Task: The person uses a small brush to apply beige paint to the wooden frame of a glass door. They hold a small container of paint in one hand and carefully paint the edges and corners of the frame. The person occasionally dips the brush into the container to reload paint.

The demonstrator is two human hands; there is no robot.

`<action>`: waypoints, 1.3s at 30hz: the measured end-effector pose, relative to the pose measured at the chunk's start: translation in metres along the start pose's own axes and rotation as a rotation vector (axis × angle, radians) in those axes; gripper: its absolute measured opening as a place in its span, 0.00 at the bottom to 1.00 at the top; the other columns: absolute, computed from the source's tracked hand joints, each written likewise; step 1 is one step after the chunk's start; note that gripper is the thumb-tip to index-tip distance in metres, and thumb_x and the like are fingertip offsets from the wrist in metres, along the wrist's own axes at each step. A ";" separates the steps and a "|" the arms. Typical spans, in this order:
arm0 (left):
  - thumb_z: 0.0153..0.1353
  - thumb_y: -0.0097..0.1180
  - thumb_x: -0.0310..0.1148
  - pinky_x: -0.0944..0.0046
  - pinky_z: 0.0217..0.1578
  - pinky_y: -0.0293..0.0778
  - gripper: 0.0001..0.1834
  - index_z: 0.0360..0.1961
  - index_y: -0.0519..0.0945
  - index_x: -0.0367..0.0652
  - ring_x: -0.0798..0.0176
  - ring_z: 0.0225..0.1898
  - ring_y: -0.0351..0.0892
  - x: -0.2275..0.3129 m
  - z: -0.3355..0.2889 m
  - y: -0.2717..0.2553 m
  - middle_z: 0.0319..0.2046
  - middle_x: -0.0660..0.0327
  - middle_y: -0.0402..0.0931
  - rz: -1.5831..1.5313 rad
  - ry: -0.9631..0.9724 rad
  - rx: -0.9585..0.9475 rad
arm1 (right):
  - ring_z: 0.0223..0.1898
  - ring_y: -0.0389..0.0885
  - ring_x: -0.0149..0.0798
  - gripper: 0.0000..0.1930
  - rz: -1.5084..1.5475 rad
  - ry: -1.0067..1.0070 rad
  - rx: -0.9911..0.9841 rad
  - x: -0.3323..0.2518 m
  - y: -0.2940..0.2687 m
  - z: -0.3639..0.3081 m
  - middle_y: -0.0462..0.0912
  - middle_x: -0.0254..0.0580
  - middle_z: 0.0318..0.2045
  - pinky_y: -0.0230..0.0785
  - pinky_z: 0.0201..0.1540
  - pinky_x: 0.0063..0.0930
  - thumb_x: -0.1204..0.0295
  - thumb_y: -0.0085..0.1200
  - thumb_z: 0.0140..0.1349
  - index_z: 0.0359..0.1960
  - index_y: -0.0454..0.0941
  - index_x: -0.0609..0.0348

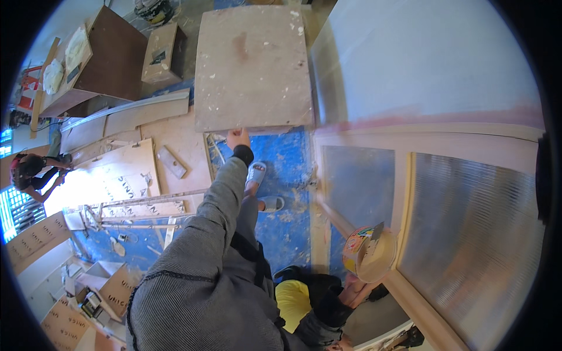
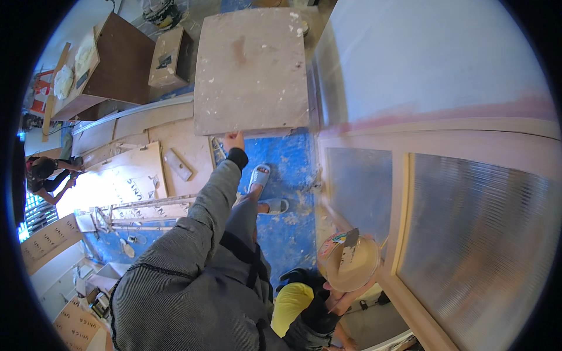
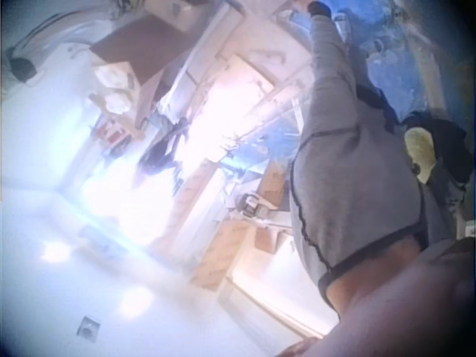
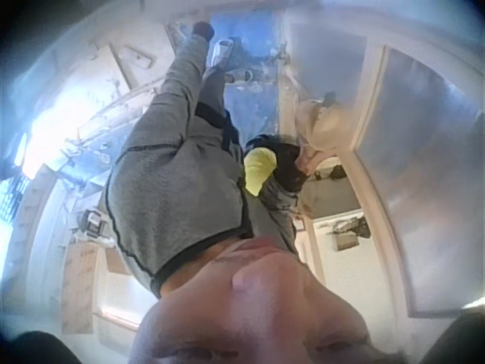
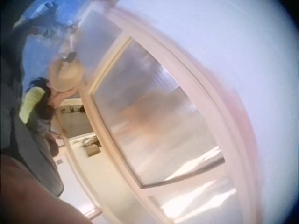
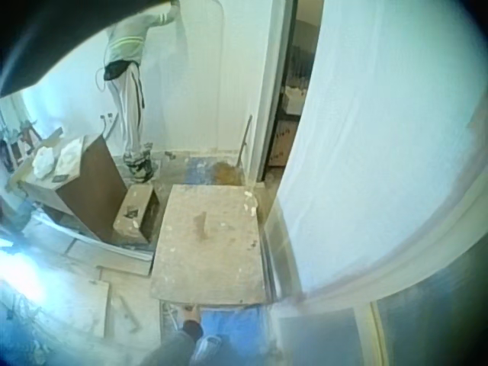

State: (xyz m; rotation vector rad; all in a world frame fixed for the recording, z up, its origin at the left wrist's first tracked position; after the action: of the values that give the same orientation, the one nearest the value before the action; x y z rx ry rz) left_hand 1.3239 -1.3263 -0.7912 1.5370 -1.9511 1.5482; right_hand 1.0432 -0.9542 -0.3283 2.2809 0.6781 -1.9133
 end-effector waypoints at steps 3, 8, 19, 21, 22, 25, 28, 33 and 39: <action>0.45 0.72 0.46 0.52 0.52 0.71 0.29 0.47 0.79 0.44 0.44 0.53 0.74 0.044 0.021 -0.061 0.53 0.44 0.74 0.366 0.245 0.496 | 0.62 0.72 0.47 0.37 -0.177 0.068 0.025 0.033 -0.016 0.003 0.68 0.51 0.64 0.71 0.61 0.41 0.60 0.60 0.62 0.69 0.60 0.65; 0.45 0.71 0.66 0.53 0.62 0.69 0.56 0.62 0.70 0.29 0.43 0.62 0.73 -0.011 0.157 -0.121 0.59 0.39 0.73 0.231 0.072 -0.091 | 0.66 0.67 0.49 0.39 -0.392 0.246 -0.039 0.065 -0.029 0.015 0.63 0.53 0.67 0.66 0.63 0.41 0.57 0.56 0.65 0.72 0.56 0.65; 0.53 0.73 0.54 0.61 0.37 0.79 0.36 0.49 0.80 0.31 0.61 0.34 0.83 -0.053 0.159 -0.106 0.36 0.55 0.85 0.245 0.118 -0.150 | 0.55 0.68 0.39 0.41 -0.160 0.010 -0.286 0.028 0.065 0.043 0.64 0.44 0.59 0.68 0.55 0.33 0.62 0.61 0.57 0.69 0.54 0.63; 0.55 0.73 0.52 0.62 0.35 0.79 0.34 0.49 0.80 0.31 0.62 0.33 0.83 -0.038 0.142 -0.098 0.34 0.56 0.85 0.066 0.115 -0.260 | 0.56 0.68 0.39 0.42 -0.139 -0.020 -0.294 0.023 0.073 0.041 0.64 0.43 0.59 0.68 0.57 0.34 0.62 0.63 0.55 0.68 0.55 0.63; 0.55 0.73 0.51 0.62 0.35 0.78 0.33 0.49 0.80 0.31 0.63 0.33 0.82 -0.036 0.135 -0.099 0.33 0.57 0.85 -0.031 0.104 -0.301 | 0.57 0.68 0.40 0.43 -0.122 -0.032 -0.299 0.019 0.080 0.043 0.65 0.43 0.59 0.67 0.58 0.35 0.62 0.65 0.54 0.68 0.56 0.63; 0.58 0.71 0.48 0.63 0.37 0.78 0.29 0.49 0.81 0.33 0.64 0.34 0.83 -0.045 0.144 -0.105 0.35 0.57 0.86 0.037 0.105 -0.352 | 0.61 0.69 0.41 0.46 -0.043 -0.042 -0.289 0.002 0.098 0.043 0.66 0.44 0.60 0.64 0.63 0.37 0.61 0.69 0.51 0.68 0.56 0.63; 0.54 0.71 0.53 0.56 0.52 0.77 0.39 0.56 0.78 0.30 0.51 0.49 0.84 -0.079 0.191 -0.124 0.48 0.46 0.84 0.561 0.186 -0.234 | 0.63 0.69 0.43 0.51 0.003 -0.071 -0.327 -0.002 0.093 0.051 0.66 0.46 0.62 0.61 0.67 0.37 0.58 0.74 0.47 0.69 0.55 0.63; 0.53 0.69 0.55 0.51 0.59 0.72 0.38 0.56 0.79 0.36 0.44 0.59 0.77 -0.046 0.183 -0.121 0.56 0.42 0.78 0.643 -0.005 -0.326 | 0.62 0.73 0.41 0.60 0.057 -0.083 -0.277 -0.007 0.105 0.056 0.71 0.46 0.64 0.66 0.65 0.36 0.51 0.82 0.34 0.68 0.62 0.65; 0.50 0.65 0.51 0.38 0.66 0.58 0.42 0.66 0.69 0.46 0.41 0.73 0.55 0.161 -0.036 0.052 0.71 0.45 0.57 0.874 1.242 -0.570 | 0.59 0.77 0.41 0.62 0.046 -0.047 -0.185 -0.015 0.100 0.050 0.73 0.47 0.63 0.70 0.62 0.35 0.49 0.84 0.29 0.67 0.65 0.65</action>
State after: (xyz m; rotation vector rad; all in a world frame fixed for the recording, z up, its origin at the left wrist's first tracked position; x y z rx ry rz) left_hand 1.1978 -1.3951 -0.6955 -0.5611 -1.8862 1.3475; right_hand 1.0340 -1.0652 -0.3463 2.1154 0.7557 -1.7961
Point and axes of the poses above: each hand's wrist, its own z-axis towards the middle knuckle, its own y-axis out of the palm, x = y × z, the point moved 6 cm from there along z, towards the middle knuckle
